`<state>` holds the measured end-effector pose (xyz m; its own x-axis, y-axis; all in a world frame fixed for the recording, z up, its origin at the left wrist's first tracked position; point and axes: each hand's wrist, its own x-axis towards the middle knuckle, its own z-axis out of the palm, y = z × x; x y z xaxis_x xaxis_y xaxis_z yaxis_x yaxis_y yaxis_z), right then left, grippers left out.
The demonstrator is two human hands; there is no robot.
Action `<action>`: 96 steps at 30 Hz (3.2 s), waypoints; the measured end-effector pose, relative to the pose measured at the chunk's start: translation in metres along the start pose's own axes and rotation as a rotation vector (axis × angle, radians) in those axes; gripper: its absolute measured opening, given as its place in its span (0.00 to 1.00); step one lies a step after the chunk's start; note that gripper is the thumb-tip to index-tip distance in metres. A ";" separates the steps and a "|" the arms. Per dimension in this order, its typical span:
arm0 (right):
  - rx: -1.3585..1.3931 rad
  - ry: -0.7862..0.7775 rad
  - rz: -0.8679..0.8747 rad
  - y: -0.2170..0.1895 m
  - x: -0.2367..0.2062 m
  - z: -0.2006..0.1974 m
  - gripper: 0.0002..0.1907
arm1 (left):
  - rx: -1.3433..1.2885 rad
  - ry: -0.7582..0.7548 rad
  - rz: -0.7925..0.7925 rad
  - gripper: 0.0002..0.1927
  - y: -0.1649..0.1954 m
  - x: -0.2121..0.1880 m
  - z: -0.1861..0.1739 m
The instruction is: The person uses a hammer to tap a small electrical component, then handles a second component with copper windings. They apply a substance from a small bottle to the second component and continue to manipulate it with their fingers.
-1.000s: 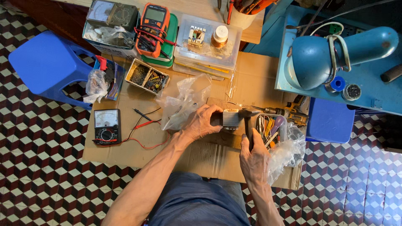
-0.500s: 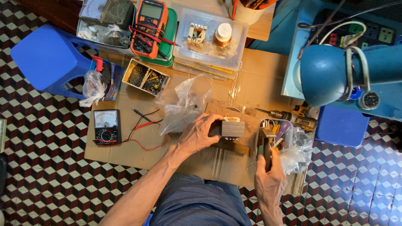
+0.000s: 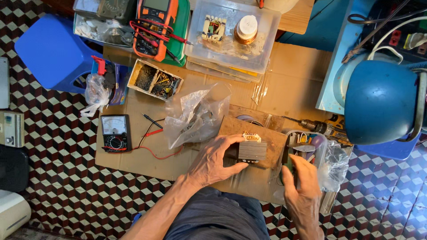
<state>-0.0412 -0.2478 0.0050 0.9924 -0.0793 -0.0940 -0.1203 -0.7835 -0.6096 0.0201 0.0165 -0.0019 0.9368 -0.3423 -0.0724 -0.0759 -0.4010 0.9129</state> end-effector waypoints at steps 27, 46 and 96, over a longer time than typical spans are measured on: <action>0.021 -0.302 -0.386 -0.036 0.078 0.013 0.30 | 0.105 0.071 0.165 0.24 -0.017 0.015 0.002; 0.125 -0.180 -0.143 -0.054 0.050 0.021 0.37 | -0.162 0.072 -0.241 0.46 -0.005 -0.007 0.005; 0.742 -0.163 0.002 -0.061 -0.010 -0.004 0.53 | -0.582 -0.233 -0.236 0.49 0.058 -0.027 -0.021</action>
<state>-0.0436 -0.2019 0.0466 0.9829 0.0569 -0.1753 -0.1644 -0.1585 -0.9736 -0.0030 0.0201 0.0611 0.8024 -0.5026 -0.3219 0.3796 0.0136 0.9250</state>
